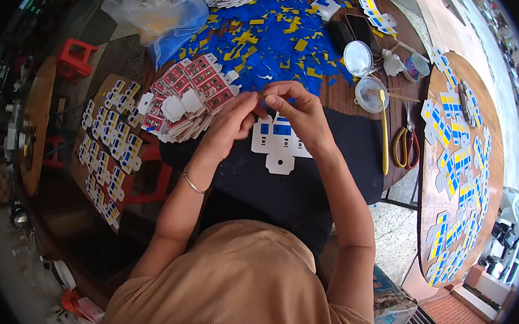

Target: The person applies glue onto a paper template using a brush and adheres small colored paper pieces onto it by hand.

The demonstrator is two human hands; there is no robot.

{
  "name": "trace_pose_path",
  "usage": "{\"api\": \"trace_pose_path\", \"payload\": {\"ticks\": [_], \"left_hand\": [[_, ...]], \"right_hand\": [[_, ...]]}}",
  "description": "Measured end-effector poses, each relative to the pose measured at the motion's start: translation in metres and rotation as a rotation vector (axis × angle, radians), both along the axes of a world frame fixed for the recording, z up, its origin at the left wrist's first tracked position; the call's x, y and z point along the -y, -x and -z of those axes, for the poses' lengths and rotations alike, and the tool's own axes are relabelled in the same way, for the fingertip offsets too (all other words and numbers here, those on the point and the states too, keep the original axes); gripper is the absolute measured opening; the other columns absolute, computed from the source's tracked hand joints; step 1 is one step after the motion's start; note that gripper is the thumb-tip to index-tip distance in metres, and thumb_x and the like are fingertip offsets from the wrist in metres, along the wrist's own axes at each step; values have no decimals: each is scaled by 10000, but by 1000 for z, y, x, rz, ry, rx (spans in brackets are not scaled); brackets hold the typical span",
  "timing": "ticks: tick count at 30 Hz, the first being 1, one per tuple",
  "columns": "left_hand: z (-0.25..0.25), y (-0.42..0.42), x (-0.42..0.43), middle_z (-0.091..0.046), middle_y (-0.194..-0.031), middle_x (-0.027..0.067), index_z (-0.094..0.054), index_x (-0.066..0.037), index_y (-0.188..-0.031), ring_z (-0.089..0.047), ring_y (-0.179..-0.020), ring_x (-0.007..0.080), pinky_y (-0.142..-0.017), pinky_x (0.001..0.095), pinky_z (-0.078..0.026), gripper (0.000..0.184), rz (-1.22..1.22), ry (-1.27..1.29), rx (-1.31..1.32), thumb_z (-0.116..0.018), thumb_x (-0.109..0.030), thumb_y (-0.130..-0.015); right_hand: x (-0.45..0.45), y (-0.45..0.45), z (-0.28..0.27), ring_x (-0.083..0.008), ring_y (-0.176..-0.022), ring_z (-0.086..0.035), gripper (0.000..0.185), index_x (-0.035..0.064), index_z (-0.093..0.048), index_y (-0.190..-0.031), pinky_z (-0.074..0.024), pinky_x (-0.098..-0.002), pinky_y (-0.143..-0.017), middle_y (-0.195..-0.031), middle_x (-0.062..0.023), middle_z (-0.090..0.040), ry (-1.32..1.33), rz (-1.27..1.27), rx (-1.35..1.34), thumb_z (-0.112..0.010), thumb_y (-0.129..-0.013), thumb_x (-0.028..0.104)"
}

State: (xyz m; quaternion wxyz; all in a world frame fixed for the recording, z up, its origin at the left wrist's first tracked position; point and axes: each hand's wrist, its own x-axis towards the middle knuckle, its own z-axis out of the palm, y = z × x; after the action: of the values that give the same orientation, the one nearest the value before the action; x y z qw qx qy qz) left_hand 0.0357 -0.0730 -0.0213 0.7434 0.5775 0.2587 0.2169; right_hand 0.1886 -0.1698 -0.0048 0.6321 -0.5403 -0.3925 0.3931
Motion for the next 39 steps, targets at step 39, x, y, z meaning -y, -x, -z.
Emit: {"api": "trace_pose_path", "payload": {"ticks": [39], "left_hand": [[8, -7, 64, -693, -861, 38, -660, 10, -1006, -602, -783, 35, -636, 200, -456, 126, -19, -251, -26, -623, -101, -960]], "right_hand": [[50, -35, -12, -32, -743, -590, 135, -14, -675, -928, -482, -209, -650, -846, -19, -692, 236, -199, 182, -706, -903, 115]]}}
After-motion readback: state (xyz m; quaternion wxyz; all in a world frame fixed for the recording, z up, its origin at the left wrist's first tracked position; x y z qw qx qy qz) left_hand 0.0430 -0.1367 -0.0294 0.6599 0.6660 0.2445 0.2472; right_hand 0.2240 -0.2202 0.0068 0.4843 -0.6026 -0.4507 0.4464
